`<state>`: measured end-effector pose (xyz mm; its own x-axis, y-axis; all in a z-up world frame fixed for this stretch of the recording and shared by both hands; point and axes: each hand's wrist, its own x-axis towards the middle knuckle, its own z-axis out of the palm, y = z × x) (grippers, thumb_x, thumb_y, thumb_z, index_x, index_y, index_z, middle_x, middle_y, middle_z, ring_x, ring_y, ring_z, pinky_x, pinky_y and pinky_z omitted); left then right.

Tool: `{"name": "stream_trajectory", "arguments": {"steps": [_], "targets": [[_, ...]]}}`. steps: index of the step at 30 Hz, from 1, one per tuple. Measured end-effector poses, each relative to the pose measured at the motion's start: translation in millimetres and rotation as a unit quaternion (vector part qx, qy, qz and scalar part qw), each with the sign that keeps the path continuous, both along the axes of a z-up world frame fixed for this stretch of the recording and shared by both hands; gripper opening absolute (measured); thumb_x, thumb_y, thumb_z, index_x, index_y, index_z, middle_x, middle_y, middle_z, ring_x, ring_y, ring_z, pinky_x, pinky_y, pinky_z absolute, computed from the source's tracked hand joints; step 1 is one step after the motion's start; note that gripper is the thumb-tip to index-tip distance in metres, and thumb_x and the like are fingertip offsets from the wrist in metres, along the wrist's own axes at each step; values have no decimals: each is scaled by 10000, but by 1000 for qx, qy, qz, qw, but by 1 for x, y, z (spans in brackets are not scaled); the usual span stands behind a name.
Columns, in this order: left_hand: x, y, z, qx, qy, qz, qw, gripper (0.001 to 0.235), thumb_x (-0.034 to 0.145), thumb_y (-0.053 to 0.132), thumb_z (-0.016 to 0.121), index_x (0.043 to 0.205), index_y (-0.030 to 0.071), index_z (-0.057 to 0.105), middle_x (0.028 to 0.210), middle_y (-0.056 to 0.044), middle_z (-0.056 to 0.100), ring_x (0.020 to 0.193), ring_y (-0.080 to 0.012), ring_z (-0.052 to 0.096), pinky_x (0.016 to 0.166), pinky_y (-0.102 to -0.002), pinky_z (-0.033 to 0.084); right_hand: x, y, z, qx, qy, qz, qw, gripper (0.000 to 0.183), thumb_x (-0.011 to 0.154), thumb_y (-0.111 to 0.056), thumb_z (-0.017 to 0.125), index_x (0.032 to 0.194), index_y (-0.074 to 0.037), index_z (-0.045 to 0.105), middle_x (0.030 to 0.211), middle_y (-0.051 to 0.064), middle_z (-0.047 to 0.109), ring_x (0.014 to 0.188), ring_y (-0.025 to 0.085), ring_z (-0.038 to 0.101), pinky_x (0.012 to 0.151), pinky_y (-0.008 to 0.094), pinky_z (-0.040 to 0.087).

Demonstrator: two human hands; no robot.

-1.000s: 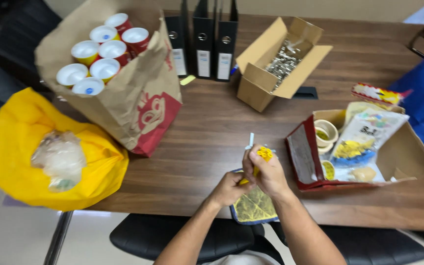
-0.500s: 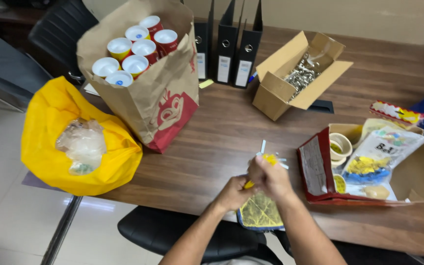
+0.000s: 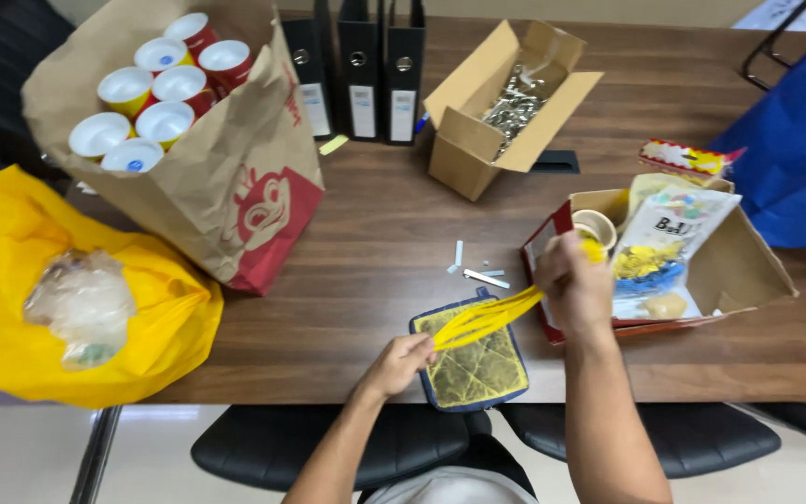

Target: The person organizes and packs various items into a cardboard box. They place a roll of tape, a yellow cloth, a package of purple balloons, and a package of blue balloons into the box. They also gather and place yellow and blue balloons and yellow sticks into the box. Finally, they handle a box of metal clips.

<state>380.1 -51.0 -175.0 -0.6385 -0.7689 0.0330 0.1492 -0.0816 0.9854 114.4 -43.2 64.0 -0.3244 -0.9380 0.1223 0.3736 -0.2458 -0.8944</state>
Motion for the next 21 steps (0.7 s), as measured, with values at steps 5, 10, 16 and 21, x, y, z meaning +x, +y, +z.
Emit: {"name": "stream_trajectory", "arguments": {"steps": [5, 10, 16, 21], "targets": [[11, -11, 145, -292, -245, 10, 925, 339, 1011, 328, 597, 842, 52, 699, 712, -183, 673, 634, -297, 653, 600, -442, 510, 12, 4, -40, 89, 230, 64, 967, 381, 1048, -302, 553, 751, -75, 630, 755, 28, 633, 716, 138, 578, 676, 289, 462], [-7, -11, 218, -478, -295, 38, 826, 280, 975, 280, 575, 836, 86, 721, 675, -183, 698, 600, -402, 683, 584, -526, 535, 65, -3, -74, 101, 142, 176, 969, 346, 1052, -272, 516, 843, -39, 664, 864, 65, 701, 827, 165, 661, 790, 315, 540], [-24, -10, 216, -545, -443, 129, 700, 296, 1003, 244, 554, 814, 64, 693, 601, -134, 685, 471, -316, 670, 466, -479, 532, 99, -7, -124, 107, -105, 132, 980, 260, 1101, -283, 511, 1035, -55, 617, 967, 79, 655, 880, 177, 630, 806, 344, 530], [-29, -15, 190, -462, -447, 197, 740, 219, 939, 278, 606, 942, 59, 621, 572, -119, 670, 520, -337, 683, 567, -497, 541, 119, 3, -96, 273, -158, 123, 941, 418, 1044, -451, 434, 976, -83, 622, 794, 61, 636, 638, 156, 596, 567, 303, 481]]}}
